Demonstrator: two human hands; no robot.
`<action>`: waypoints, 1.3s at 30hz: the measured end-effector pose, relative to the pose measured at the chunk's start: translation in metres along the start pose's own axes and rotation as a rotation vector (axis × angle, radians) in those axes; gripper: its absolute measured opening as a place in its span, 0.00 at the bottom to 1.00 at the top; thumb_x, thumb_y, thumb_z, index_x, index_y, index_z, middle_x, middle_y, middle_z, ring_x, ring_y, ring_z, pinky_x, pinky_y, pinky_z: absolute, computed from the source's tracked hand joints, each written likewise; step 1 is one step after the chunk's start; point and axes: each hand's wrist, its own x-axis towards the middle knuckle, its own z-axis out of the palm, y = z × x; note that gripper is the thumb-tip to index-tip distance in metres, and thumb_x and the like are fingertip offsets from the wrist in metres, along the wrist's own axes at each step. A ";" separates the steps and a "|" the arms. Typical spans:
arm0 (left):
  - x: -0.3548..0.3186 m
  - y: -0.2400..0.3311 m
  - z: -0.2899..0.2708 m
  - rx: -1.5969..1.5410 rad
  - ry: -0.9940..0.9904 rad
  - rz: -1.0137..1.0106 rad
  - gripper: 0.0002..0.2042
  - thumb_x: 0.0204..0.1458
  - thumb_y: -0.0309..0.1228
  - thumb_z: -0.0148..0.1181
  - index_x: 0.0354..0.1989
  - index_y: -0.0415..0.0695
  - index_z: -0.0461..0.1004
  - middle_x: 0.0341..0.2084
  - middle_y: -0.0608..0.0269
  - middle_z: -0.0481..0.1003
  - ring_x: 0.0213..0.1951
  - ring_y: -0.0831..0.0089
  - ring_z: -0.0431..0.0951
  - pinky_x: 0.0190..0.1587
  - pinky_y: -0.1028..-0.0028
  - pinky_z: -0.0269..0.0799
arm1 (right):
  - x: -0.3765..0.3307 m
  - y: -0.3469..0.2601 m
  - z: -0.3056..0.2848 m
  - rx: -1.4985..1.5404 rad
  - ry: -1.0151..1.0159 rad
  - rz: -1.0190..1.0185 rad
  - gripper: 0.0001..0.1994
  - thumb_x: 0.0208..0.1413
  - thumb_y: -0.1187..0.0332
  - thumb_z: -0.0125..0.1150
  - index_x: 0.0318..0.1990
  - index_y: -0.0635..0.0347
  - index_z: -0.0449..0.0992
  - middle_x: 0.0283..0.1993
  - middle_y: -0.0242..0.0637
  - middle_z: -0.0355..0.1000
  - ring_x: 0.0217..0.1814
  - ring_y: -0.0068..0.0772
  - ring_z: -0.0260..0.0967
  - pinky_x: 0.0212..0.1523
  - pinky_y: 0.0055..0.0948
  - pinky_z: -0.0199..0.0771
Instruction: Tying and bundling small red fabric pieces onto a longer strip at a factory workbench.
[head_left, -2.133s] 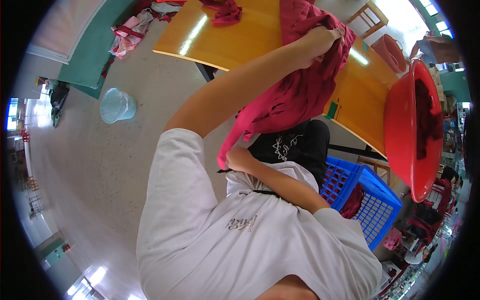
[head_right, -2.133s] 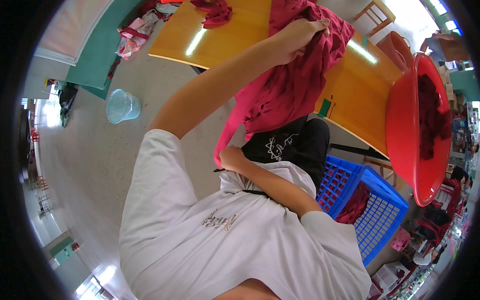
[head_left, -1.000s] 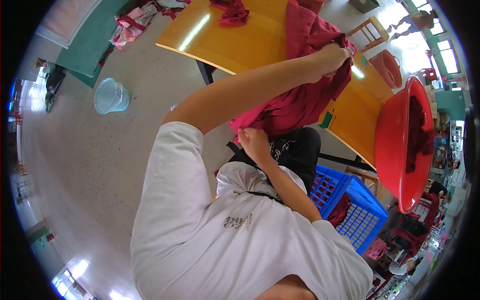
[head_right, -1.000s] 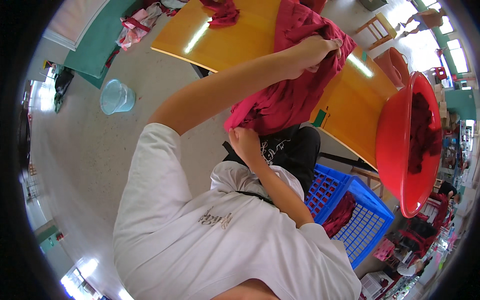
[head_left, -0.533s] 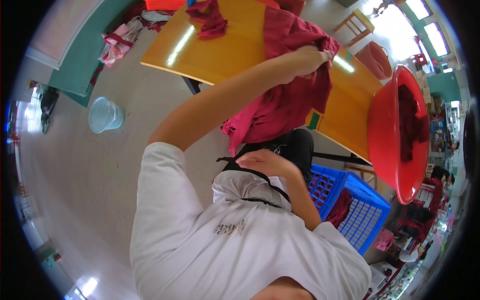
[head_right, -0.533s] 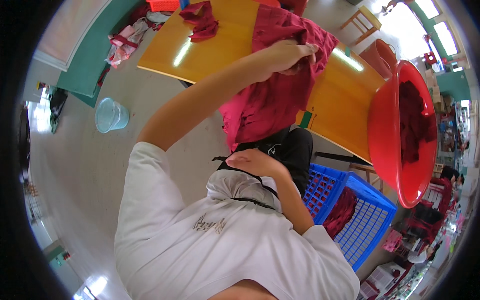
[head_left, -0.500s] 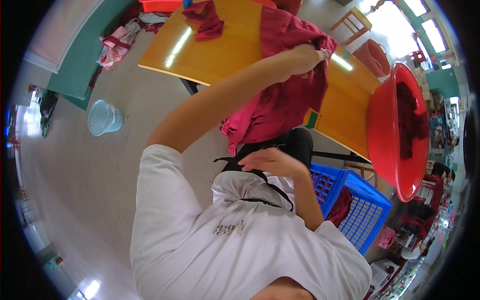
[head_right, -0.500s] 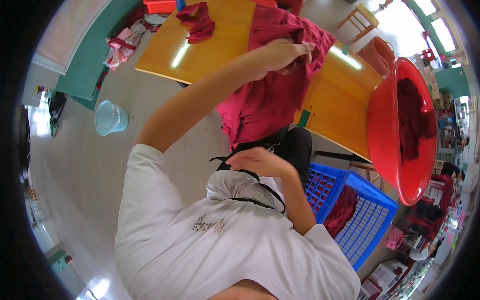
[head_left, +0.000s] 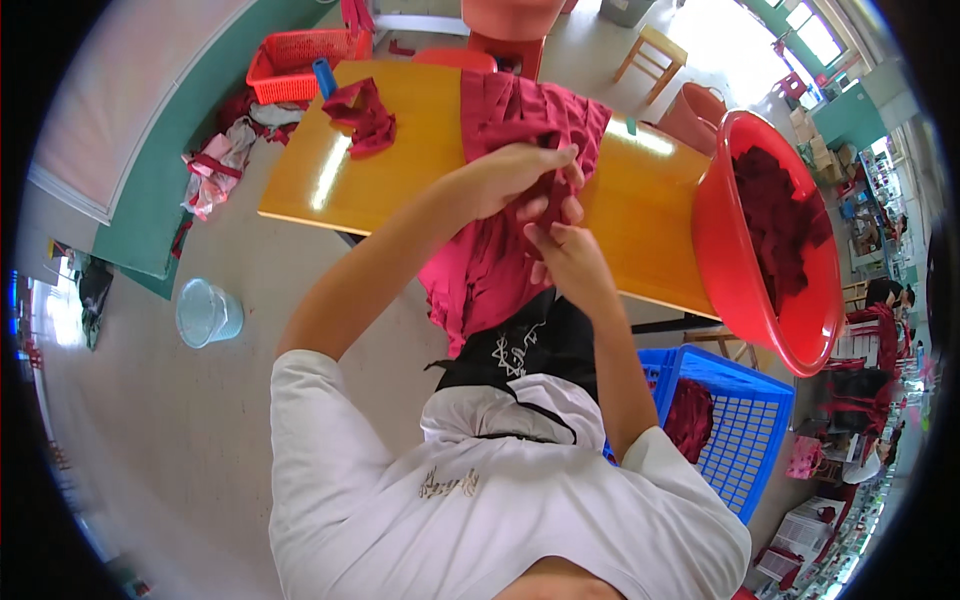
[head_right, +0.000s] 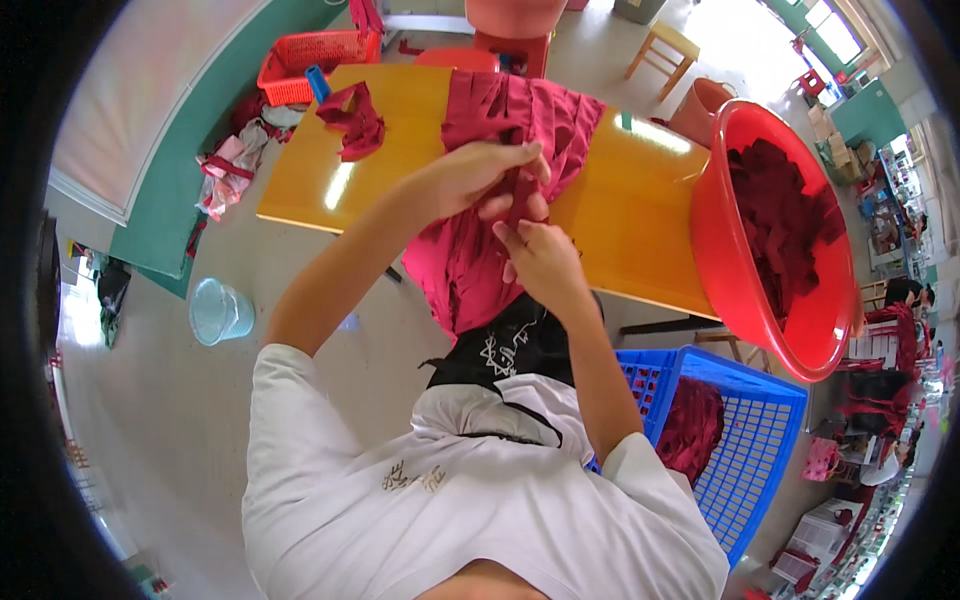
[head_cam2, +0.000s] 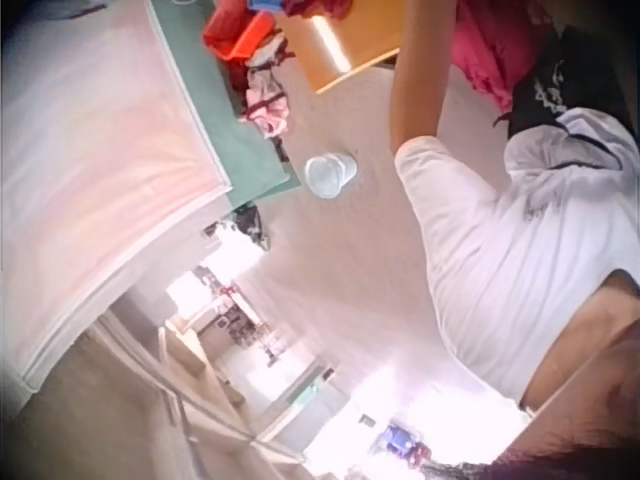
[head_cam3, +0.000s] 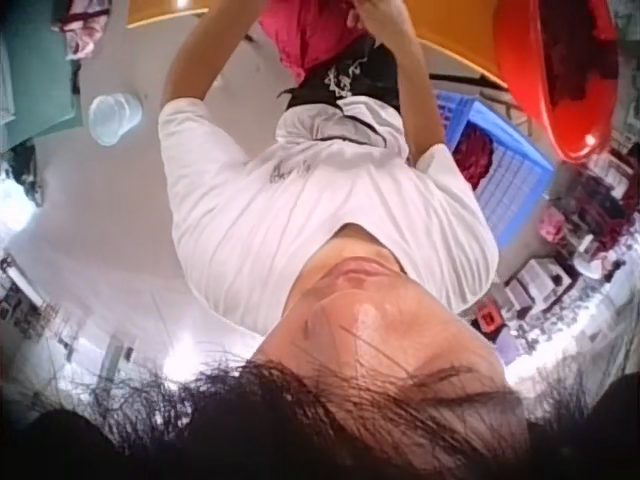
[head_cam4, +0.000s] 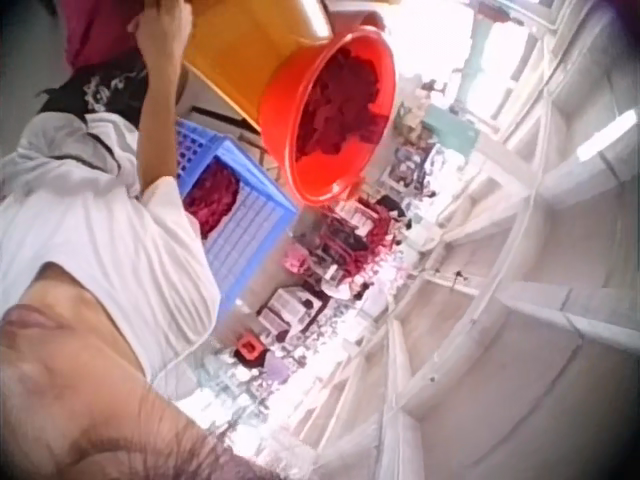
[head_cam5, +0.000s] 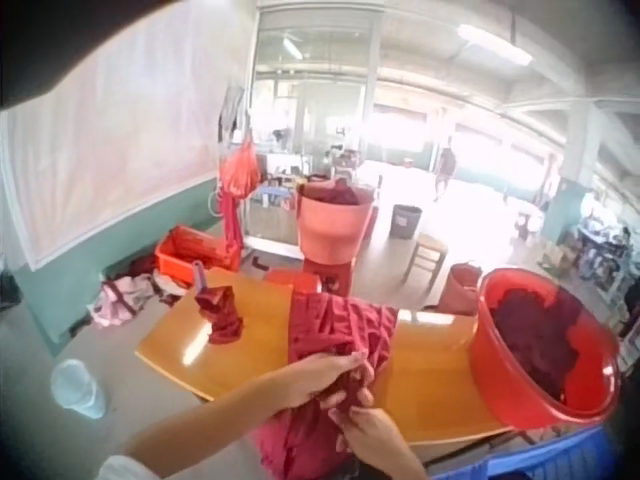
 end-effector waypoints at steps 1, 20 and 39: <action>-0.003 -0.001 -0.001 0.022 -0.066 -0.060 0.21 0.66 0.50 0.44 0.40 0.43 0.72 0.22 0.56 0.78 0.12 0.76 0.69 0.15 0.76 0.64 | 0.001 0.002 0.003 -0.013 0.011 -0.021 0.21 0.65 0.57 0.52 0.27 0.66 0.77 0.18 0.41 0.74 0.20 0.38 0.75 0.27 0.36 0.73; -0.015 0.031 0.008 1.383 0.370 1.148 0.39 0.40 0.19 0.60 0.67 0.41 0.59 0.61 0.44 0.66 0.57 0.51 0.71 0.55 0.60 0.72 | 0.050 -0.054 -0.052 1.034 0.028 -0.263 0.13 0.64 0.68 0.56 0.52 0.65 0.74 0.45 0.31 0.77 0.46 0.19 0.74 0.37 0.16 0.73; -0.021 -0.075 -0.075 -0.507 0.433 0.582 0.18 0.63 0.40 0.44 0.27 0.40 0.70 0.20 0.65 0.72 0.28 0.71 0.72 0.39 0.75 0.67 | 0.040 0.062 -0.064 0.667 0.394 -0.309 0.26 0.68 0.54 0.51 0.17 0.55 0.61 0.16 0.24 0.54 0.18 0.18 0.49 0.22 0.24 0.50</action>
